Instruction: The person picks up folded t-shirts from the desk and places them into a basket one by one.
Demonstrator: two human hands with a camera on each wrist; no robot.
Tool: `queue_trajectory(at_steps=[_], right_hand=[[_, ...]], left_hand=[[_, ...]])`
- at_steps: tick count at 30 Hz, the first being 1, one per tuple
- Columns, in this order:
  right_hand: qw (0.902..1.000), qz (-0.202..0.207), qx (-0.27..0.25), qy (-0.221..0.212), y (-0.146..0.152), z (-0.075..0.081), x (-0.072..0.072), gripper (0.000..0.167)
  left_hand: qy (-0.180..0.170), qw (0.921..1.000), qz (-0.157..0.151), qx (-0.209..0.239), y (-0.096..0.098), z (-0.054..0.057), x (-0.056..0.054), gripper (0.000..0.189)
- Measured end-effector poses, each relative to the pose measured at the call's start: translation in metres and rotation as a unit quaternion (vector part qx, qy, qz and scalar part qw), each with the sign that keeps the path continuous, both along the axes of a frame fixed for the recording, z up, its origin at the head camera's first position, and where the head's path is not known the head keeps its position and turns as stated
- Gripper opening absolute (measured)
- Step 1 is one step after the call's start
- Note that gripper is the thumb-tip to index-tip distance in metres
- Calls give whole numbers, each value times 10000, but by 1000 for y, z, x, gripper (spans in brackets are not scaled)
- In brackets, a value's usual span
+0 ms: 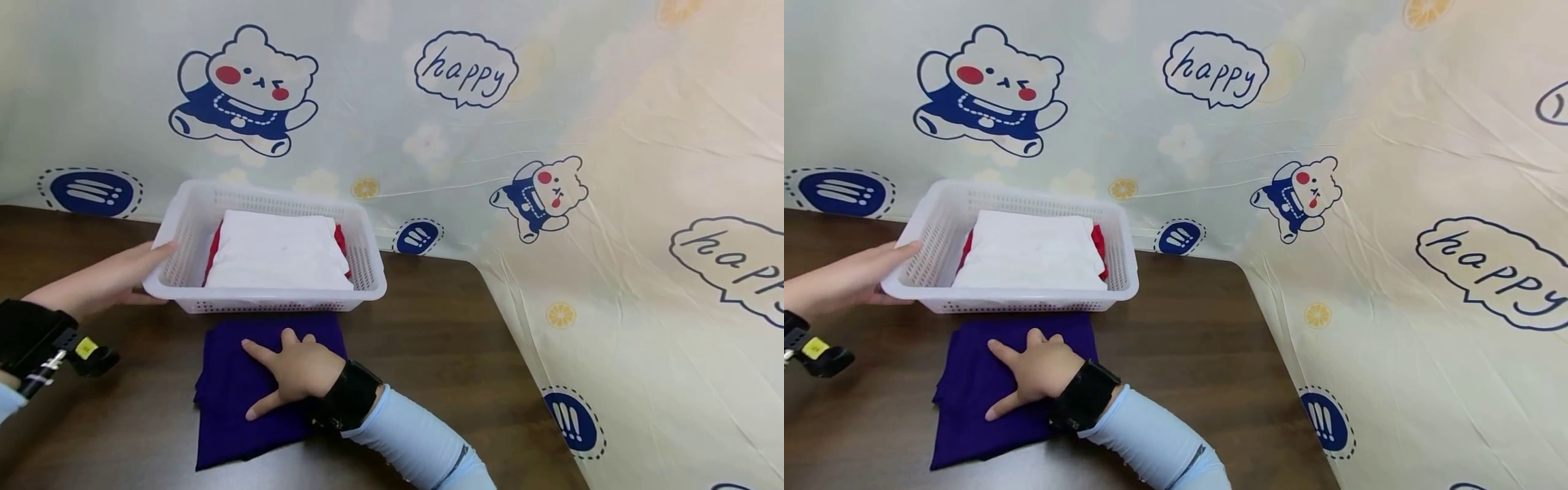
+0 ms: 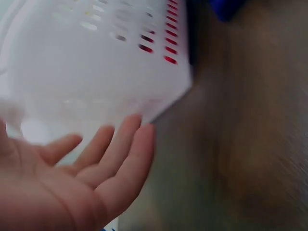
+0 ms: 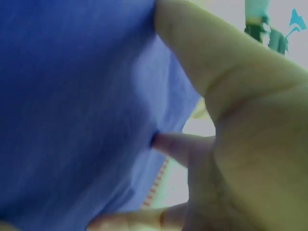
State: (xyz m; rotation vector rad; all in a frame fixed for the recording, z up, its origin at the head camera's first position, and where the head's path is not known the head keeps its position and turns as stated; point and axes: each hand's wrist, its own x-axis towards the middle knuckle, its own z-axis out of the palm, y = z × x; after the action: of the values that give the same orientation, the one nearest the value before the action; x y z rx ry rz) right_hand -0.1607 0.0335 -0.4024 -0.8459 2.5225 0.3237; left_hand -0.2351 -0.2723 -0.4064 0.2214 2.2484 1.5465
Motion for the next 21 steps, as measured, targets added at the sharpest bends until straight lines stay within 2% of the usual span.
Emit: queue_trajectory(at_steps=[3, 6, 10, 13, 15, 17, 21], right_hand=[[9994, 82, -322, -85, 9, 0, -6, 94], [9976, 48, -688, -83, 19, 0, -10, 81], [9923, -70, -1219, -197, 35, 2, -14, 68], [9866, -119, -1607, -254, 50, 3, -19, 62], [9816, -126, -1885, -271, 60, 3, -23, 58], [9753, -132, -2184, -307, 72, 2, -27, 54], [9605, -295, -2720, -514, 93, -2, -32, 48]], left_hand=[[-456, 9978, -314, 361, -8, -10, 11, 78], [-1049, 9892, -546, 863, -16, -21, 22, 77], [-1738, 9681, -822, 1606, -23, -34, 35, 76], [-2044, 9482, -1069, 2186, -24, -38, 45, 78], [-2154, 9380, -1225, 2422, -20, -39, 52, 79], [-2254, 9341, -1261, 2465, -13, -39, 59, 81], [-2436, 9349, -1225, 2274, 4, -43, 73, 81]])
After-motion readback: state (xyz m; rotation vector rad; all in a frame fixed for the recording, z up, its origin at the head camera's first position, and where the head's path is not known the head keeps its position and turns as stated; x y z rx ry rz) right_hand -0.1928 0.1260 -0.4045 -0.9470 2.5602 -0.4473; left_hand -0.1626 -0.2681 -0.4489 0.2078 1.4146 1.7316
